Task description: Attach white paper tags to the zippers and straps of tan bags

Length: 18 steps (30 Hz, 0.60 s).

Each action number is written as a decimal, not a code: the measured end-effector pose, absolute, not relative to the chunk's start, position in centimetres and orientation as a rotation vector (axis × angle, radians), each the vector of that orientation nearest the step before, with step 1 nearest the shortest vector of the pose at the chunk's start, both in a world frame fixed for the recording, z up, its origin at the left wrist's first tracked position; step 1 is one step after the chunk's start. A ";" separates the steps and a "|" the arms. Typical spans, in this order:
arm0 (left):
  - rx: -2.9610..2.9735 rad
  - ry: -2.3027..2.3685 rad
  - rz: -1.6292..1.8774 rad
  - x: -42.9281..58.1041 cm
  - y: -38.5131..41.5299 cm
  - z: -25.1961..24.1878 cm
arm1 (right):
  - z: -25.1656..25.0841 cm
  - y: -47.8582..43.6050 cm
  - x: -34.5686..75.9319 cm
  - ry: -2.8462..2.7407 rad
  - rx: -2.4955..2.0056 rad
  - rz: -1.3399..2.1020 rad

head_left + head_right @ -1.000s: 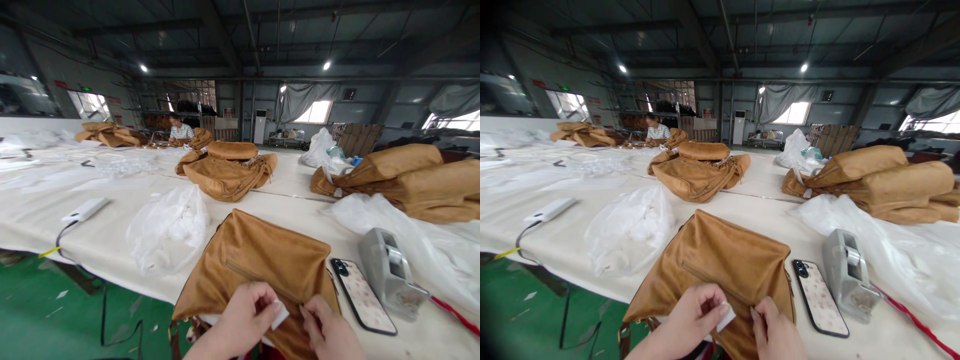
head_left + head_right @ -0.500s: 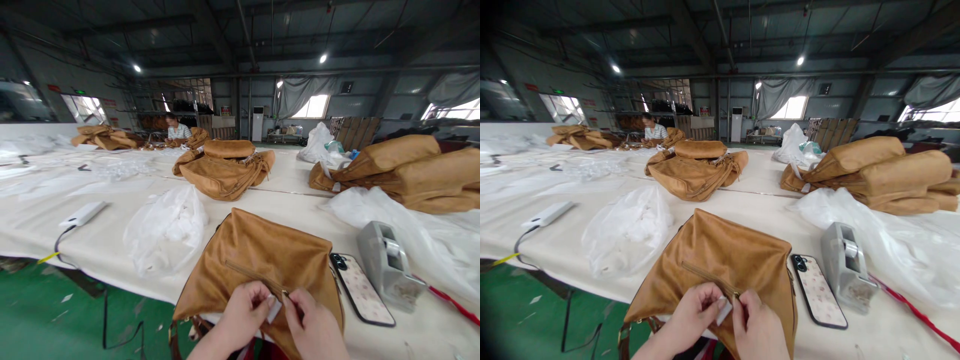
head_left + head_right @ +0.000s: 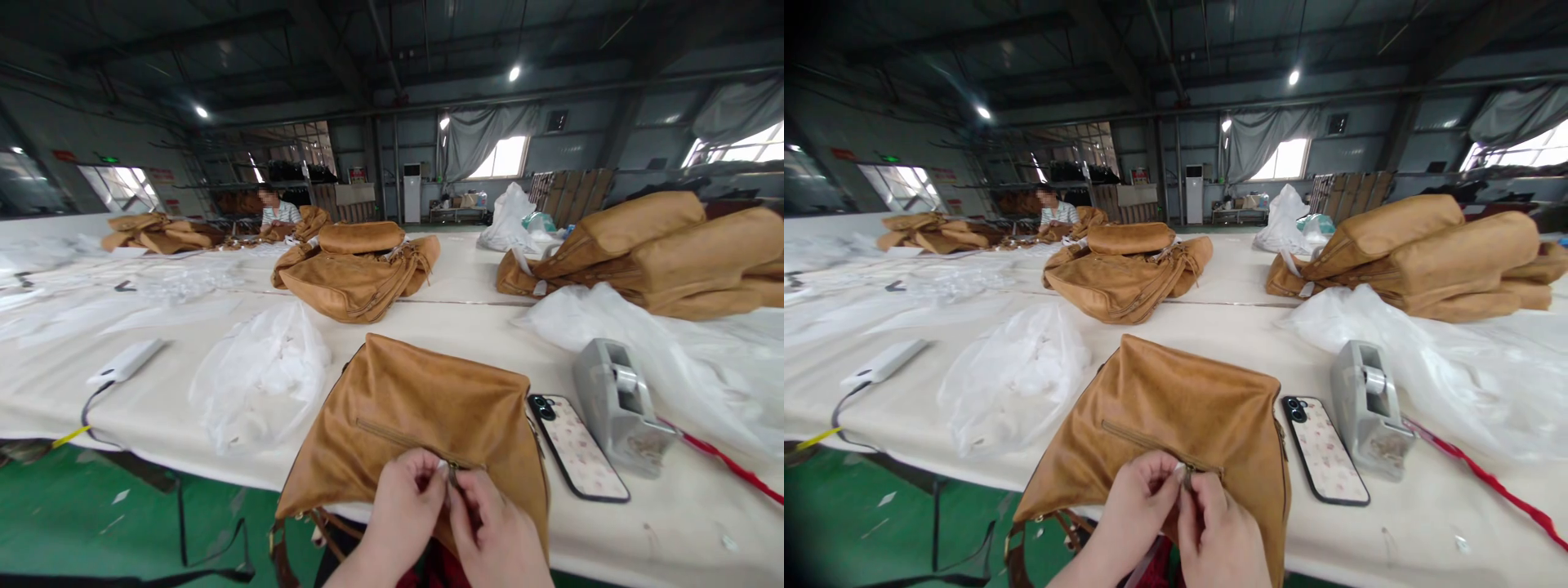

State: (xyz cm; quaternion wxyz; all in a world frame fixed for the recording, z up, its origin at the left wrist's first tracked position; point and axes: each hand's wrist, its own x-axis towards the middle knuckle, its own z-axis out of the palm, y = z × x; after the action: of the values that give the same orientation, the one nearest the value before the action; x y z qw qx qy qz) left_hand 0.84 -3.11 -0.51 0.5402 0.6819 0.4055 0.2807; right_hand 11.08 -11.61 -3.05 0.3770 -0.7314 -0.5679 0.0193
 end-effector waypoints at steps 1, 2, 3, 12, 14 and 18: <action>1.566 0.947 0.655 0.9 -3.1 -0.6 | -3.2 -11.6 11.0 -1.465 -1.868 0.027; 1.518 0.929 0.646 0.9 -3.1 -0.6 | -3.4 -11.6 11.0 -1.479 -1.866 0.005; 1.483 0.914 0.642 0.9 -3.1 -0.7 | -3.6 -11.6 11.1 -1.496 -1.859 -0.016; 1.476 0.923 0.669 0.8 -3.3 -0.5 | -3.6 -12.1 11.6 -1.418 -1.692 0.208; 1.445 0.896 0.649 0.7 -3.4 -0.1 | -2.7 -12.3 11.8 -1.270 -1.703 0.392; 1.335 0.849 0.577 0.2 -3.5 0.3 | -1.2 -12.0 11.6 -0.987 -1.640 0.908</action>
State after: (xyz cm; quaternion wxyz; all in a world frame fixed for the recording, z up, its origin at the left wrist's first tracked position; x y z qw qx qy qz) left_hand 0.23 -3.51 0.35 0.6657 0.5915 0.3762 0.2558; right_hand 11.62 -12.00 -1.19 0.4897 -0.6749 -0.4063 0.3736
